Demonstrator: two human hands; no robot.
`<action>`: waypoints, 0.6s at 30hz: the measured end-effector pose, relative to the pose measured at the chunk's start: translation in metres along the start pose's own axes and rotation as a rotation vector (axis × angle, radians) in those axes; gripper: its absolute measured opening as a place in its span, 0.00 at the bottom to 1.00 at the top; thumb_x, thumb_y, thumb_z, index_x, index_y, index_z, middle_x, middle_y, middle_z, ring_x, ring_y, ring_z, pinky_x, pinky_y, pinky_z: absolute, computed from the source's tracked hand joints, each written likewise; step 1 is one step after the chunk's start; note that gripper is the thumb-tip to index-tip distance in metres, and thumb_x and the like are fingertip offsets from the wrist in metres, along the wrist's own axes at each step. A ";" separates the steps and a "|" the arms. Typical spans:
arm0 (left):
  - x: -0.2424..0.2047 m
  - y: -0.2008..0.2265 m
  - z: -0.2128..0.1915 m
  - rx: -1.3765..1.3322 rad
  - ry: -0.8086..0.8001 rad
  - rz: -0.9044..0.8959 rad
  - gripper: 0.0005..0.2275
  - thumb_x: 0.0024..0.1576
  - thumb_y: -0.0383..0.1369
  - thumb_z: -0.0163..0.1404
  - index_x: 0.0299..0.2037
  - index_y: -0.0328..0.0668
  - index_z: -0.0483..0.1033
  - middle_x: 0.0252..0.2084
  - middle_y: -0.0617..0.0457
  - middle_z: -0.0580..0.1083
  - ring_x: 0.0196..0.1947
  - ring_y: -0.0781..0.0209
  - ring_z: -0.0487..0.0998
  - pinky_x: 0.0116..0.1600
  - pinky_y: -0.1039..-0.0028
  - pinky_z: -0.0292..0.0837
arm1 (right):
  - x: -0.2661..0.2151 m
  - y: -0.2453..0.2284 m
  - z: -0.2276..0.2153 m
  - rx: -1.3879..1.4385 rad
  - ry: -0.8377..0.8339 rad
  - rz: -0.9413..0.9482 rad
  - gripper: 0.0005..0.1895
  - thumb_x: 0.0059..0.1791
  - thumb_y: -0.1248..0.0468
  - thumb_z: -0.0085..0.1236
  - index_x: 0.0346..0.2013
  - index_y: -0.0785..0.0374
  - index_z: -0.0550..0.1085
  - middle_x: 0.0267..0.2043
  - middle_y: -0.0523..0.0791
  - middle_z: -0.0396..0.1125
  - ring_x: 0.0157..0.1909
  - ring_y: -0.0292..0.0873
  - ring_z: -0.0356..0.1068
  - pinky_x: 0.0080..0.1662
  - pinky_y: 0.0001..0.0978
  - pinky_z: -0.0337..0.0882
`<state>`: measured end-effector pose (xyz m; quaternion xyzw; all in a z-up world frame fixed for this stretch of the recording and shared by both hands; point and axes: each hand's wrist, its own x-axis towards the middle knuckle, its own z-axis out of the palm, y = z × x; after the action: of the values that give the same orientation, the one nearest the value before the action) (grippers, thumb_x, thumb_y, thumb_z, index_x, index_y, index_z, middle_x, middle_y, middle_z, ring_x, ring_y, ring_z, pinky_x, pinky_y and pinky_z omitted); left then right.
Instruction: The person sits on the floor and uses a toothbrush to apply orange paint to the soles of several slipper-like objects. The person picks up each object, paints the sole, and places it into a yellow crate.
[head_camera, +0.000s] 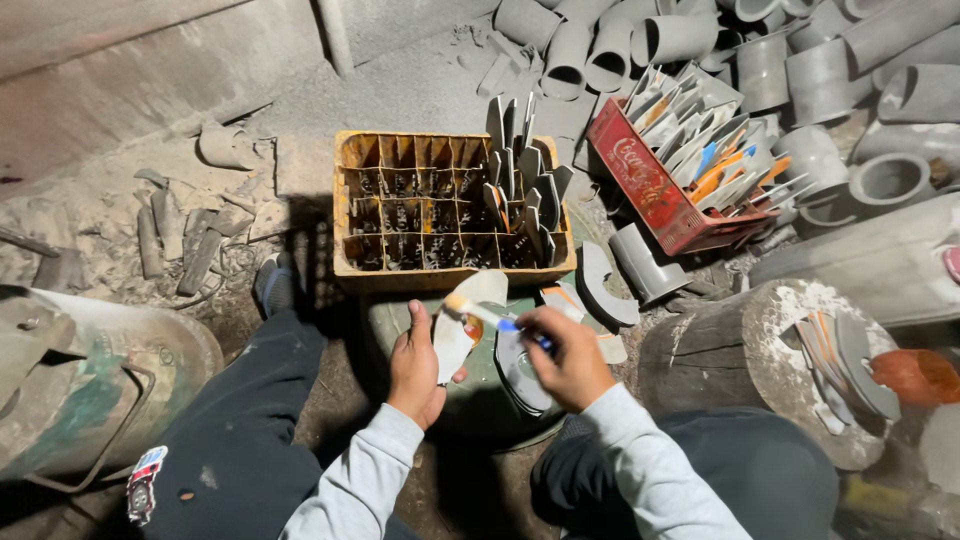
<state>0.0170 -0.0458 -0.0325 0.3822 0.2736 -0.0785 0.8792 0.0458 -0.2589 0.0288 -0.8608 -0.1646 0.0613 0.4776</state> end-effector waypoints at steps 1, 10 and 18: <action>-0.001 -0.001 0.001 0.013 0.000 -0.011 0.30 0.64 0.57 0.33 0.44 0.35 0.75 0.33 0.49 0.76 0.27 0.61 0.72 0.22 0.70 0.62 | 0.002 0.001 0.002 -0.013 0.009 -0.011 0.11 0.46 0.71 0.58 0.43 0.63 0.75 0.35 0.47 0.76 0.39 0.42 0.79 0.43 0.32 0.76; 0.002 0.000 -0.002 -0.055 0.094 -0.033 0.27 0.64 0.56 0.35 0.46 0.37 0.73 0.34 0.48 0.76 0.27 0.59 0.75 0.21 0.68 0.62 | 0.001 0.010 0.019 -0.033 0.085 -0.083 0.11 0.45 0.72 0.58 0.43 0.64 0.76 0.37 0.49 0.76 0.40 0.45 0.79 0.44 0.33 0.76; 0.003 0.001 -0.002 -0.008 0.052 0.002 0.27 0.64 0.56 0.35 0.47 0.36 0.73 0.38 0.49 0.78 0.32 0.60 0.76 0.22 0.71 0.63 | 0.004 0.009 0.011 -0.124 0.272 0.052 0.10 0.46 0.72 0.58 0.42 0.64 0.76 0.35 0.49 0.75 0.35 0.43 0.78 0.40 0.33 0.76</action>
<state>0.0187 -0.0433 -0.0343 0.3808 0.2965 -0.0666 0.8733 0.0488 -0.2532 0.0154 -0.8931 -0.0793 -0.0539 0.4395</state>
